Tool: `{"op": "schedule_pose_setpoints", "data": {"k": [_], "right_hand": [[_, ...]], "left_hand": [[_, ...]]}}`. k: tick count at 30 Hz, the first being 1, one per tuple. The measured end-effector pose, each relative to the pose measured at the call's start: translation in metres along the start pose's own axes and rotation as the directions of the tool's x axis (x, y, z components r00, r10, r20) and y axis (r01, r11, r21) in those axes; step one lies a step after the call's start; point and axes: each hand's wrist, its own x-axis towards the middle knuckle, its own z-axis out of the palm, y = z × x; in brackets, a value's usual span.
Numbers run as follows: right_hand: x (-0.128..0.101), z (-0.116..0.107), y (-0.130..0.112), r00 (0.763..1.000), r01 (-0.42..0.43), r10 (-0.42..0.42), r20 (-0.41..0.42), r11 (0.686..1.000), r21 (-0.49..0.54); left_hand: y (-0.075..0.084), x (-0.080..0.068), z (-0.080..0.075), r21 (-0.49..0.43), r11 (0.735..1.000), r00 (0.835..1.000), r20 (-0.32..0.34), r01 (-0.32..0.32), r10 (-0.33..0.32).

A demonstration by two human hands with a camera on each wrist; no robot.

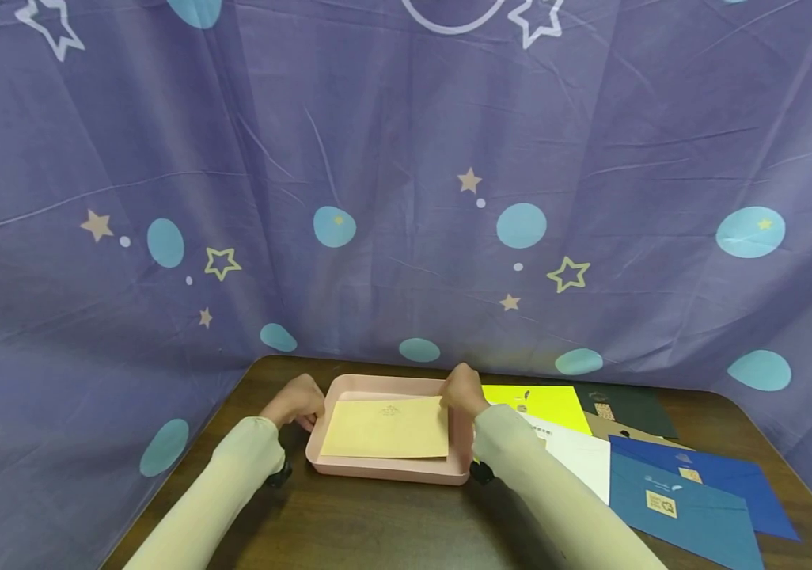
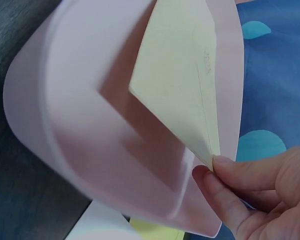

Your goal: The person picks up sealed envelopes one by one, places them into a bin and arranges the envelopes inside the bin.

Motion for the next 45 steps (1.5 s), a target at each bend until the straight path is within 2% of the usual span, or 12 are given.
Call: {"op": "schedule_pose_setpoints", "data": {"k": [7, 17, 29, 36, 45], "right_hand": [[0.002, 0.003, 0.001, 0.998, -0.059, 0.059, -0.003, 0.998, 0.012], [0.009, 0.012, 0.004, 0.996, -0.084, 0.084, -0.007, 0.995, -0.05], [0.006, 0.01, 0.003, 0.998, -0.065, 0.066, 0.021, 0.997, -0.049], [0.003, 0.009, 0.003, 0.998, -0.038, 0.039, 0.052, 0.999, -0.011], [0.005, 0.009, 0.003, 0.998, -0.032, 0.033, 0.049, 0.999, -0.018]], "left_hand": [[0.001, 0.001, 0.0, 0.02, 1.0, 1.0, -0.005, 0.017, -0.017], [0.002, -0.001, 0.001, 0.016, 1.0, 1.0, -0.009, 0.011, -0.011], [0.003, -0.002, 0.0, 0.021, 1.0, 1.0, -0.01, 0.002, -0.002], [0.003, -0.003, 0.0, 0.021, 1.0, 1.0, -0.015, 0.004, -0.003], [0.003, -0.003, 0.0, 0.028, 1.0, 1.0, -0.016, 0.006, -0.005]]}}
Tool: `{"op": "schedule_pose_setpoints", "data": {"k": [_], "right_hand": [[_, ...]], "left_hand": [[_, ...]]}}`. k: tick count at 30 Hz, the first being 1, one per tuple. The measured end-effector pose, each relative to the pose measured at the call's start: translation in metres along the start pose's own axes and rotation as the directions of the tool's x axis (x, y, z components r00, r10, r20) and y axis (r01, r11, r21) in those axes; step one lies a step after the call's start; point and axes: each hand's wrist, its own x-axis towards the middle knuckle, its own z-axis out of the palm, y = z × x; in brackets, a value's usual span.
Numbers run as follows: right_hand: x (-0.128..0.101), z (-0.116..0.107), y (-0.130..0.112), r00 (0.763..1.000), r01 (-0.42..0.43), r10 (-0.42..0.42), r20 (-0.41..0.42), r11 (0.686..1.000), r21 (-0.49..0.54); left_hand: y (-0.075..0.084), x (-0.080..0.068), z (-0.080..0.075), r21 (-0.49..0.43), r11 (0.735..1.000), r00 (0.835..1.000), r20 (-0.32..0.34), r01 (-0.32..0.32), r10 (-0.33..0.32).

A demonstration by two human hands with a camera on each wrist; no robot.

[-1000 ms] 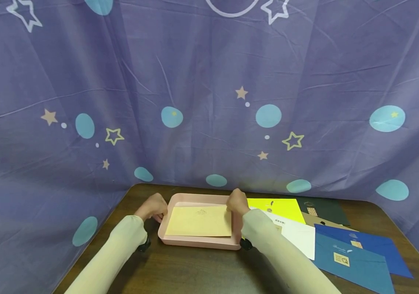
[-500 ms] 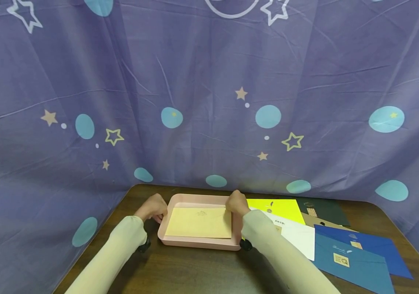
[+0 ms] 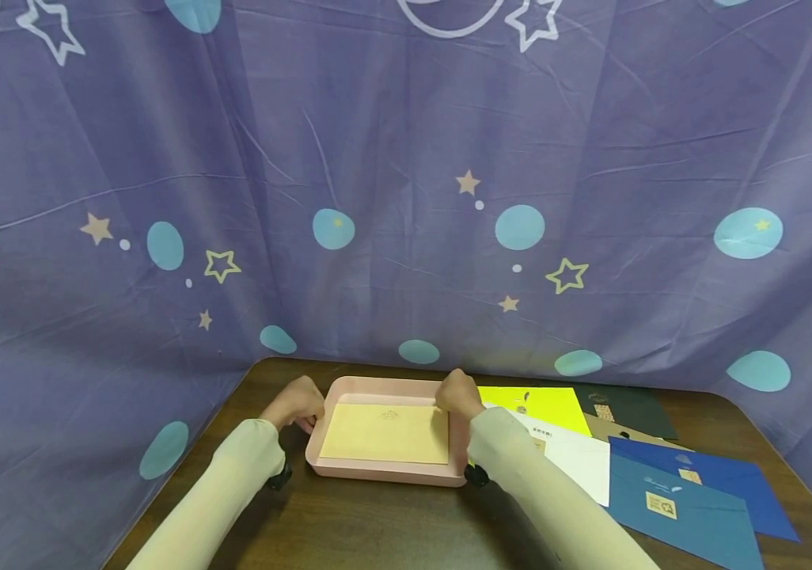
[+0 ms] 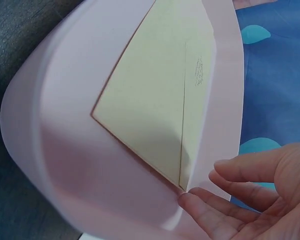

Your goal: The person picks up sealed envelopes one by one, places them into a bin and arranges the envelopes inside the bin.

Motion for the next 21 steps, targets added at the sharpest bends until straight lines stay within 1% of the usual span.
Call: {"op": "schedule_pose_setpoints", "data": {"k": [6, 9, 13, 16, 21], "right_hand": [[-0.001, -0.002, -0.002, 1.0, -0.017, 0.017, -0.004, 1.0, 0.008], [-0.001, -0.005, -0.002, 1.0, -0.009, 0.009, 0.008, 1.0, 0.026], [-0.003, -0.009, -0.003, 0.999, 0.024, -0.026, 0.029, 0.998, 0.06], [-0.006, -0.017, -0.004, 0.998, 0.043, -0.048, 0.048, 0.994, 0.098], [-0.012, -0.038, -0.007, 0.989, 0.057, -0.081, 0.121, 0.981, 0.185]], "left_hand": [[0.0, 0.0, 0.0, -0.001, 1.0, 1.0, 0.001, 0.002, -0.002], [0.0, 0.001, 0.0, -0.001, 1.0, 1.0, 0.002, 0.0, 0.0], [0.0, 0.0, 0.001, -0.002, 1.0, 1.0, 0.002, -0.006, 0.006], [0.0, 0.0, 0.001, -0.006, 1.0, 1.0, 0.002, -0.008, 0.008], [0.0, 0.0, 0.001, 0.002, 1.0, 1.0, -0.002, -0.003, 0.003]]}}
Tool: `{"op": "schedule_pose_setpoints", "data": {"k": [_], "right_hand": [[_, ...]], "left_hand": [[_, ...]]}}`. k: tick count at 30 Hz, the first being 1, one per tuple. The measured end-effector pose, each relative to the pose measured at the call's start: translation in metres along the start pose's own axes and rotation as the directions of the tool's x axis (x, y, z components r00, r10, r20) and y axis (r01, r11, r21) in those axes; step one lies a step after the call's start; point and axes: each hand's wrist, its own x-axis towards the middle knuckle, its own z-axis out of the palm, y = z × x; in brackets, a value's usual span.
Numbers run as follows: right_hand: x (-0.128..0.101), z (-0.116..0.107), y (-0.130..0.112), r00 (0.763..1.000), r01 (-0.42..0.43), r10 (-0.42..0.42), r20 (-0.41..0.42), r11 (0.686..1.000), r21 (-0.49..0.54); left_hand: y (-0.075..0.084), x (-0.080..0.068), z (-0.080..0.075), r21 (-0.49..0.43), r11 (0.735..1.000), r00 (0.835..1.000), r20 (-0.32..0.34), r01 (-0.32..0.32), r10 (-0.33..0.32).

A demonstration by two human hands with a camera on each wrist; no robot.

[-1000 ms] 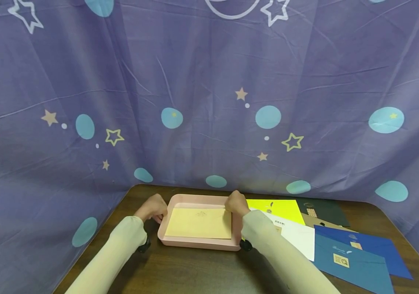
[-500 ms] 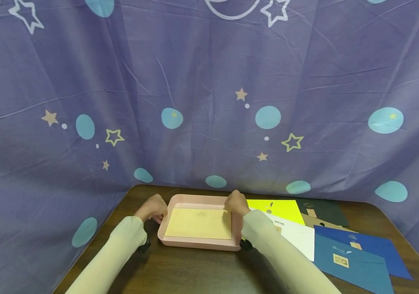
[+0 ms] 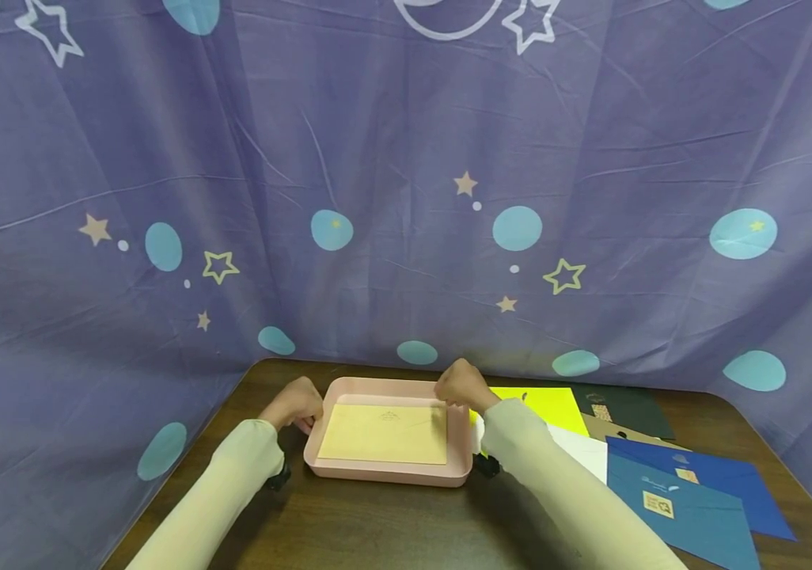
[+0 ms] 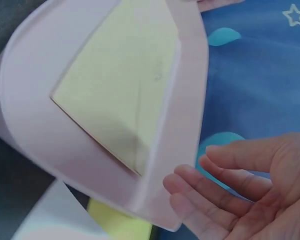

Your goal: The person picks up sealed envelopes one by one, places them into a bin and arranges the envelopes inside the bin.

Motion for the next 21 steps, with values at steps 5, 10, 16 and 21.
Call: {"op": "schedule_pose_setpoints", "data": {"k": [5, 10, 16, 21], "right_hand": [[-0.006, -0.025, -0.001, 0.997, 0.019, -0.024, 0.07, 0.997, 0.071], [-0.01, -0.053, 0.003, 0.995, 0.025, -0.032, 0.099, 0.997, 0.067], [-0.016, -0.081, 0.014, 0.998, -0.009, 0.01, 0.066, 1.0, -0.002], [-0.025, -0.097, 0.028, 0.999, -0.024, 0.029, 0.045, 0.995, -0.098]], "left_hand": [[0.0, 0.001, -0.001, 0.007, 1.0, 1.0, 0.001, 0.005, -0.006], [0.001, 0.001, -0.001, -0.003, 1.0, 1.0, 0.009, 0.013, -0.013], [0.002, 0.0, -0.003, -0.004, 1.0, 1.0, 0.021, 0.016, -0.016], [0.0, 0.001, -0.003, -0.005, 1.0, 1.0, 0.025, 0.012, -0.012]]}}
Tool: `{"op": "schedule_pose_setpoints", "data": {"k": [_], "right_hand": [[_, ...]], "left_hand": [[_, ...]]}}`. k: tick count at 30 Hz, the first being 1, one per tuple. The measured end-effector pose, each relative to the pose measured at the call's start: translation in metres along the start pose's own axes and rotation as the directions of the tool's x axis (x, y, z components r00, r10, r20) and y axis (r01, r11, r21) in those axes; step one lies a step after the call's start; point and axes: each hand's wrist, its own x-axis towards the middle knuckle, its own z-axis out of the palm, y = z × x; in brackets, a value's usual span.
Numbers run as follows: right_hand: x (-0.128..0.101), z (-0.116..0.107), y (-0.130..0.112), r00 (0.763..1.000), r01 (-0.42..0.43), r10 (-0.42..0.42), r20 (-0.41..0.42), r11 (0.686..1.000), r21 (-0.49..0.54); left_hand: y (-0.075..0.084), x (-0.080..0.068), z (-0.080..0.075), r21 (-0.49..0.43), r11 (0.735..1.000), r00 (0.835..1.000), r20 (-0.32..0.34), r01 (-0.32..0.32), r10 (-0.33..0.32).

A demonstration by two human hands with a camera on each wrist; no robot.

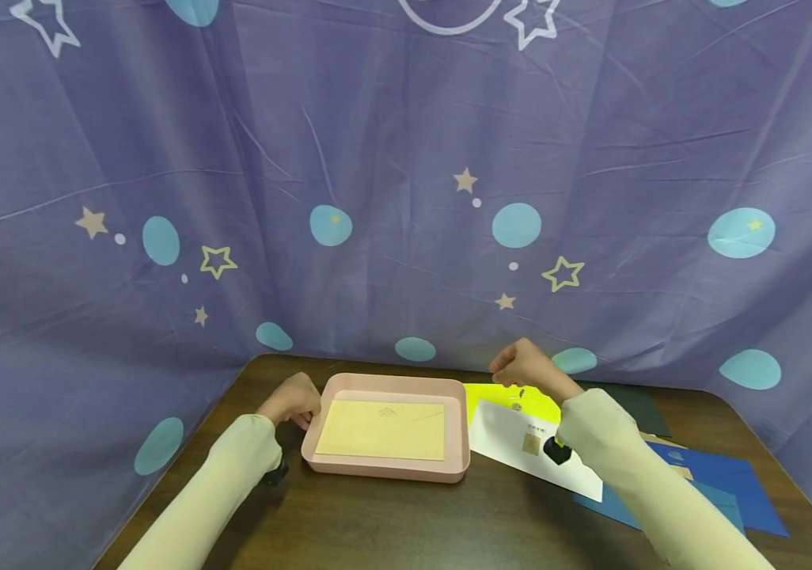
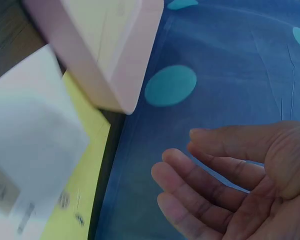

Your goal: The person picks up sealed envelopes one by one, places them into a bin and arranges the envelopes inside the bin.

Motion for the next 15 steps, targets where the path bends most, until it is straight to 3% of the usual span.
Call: {"op": "schedule_pose_setpoints", "data": {"k": [4, 11, 15], "right_hand": [[-0.008, -0.009, 0.016, 1.0, 0.025, -0.025, 0.006, 0.998, -0.06], [-0.022, -0.018, 0.048, 0.986, 0.165, -0.159, 0.051, 0.976, -0.144], [-0.028, -0.025, 0.063, 0.987, 0.161, -0.155, 0.046, 0.963, -0.215]], "left_hand": [[-0.001, 0.002, 0.001, -0.004, 1.0, 1.0, -0.006, -0.006, 0.005], [0.0, 0.0, 0.002, -0.018, 1.0, 1.0, -0.008, 0.0, 0.0], [0.0, -0.002, 0.002, -0.024, 1.0, 1.0, -0.007, -0.003, 0.002]]}}
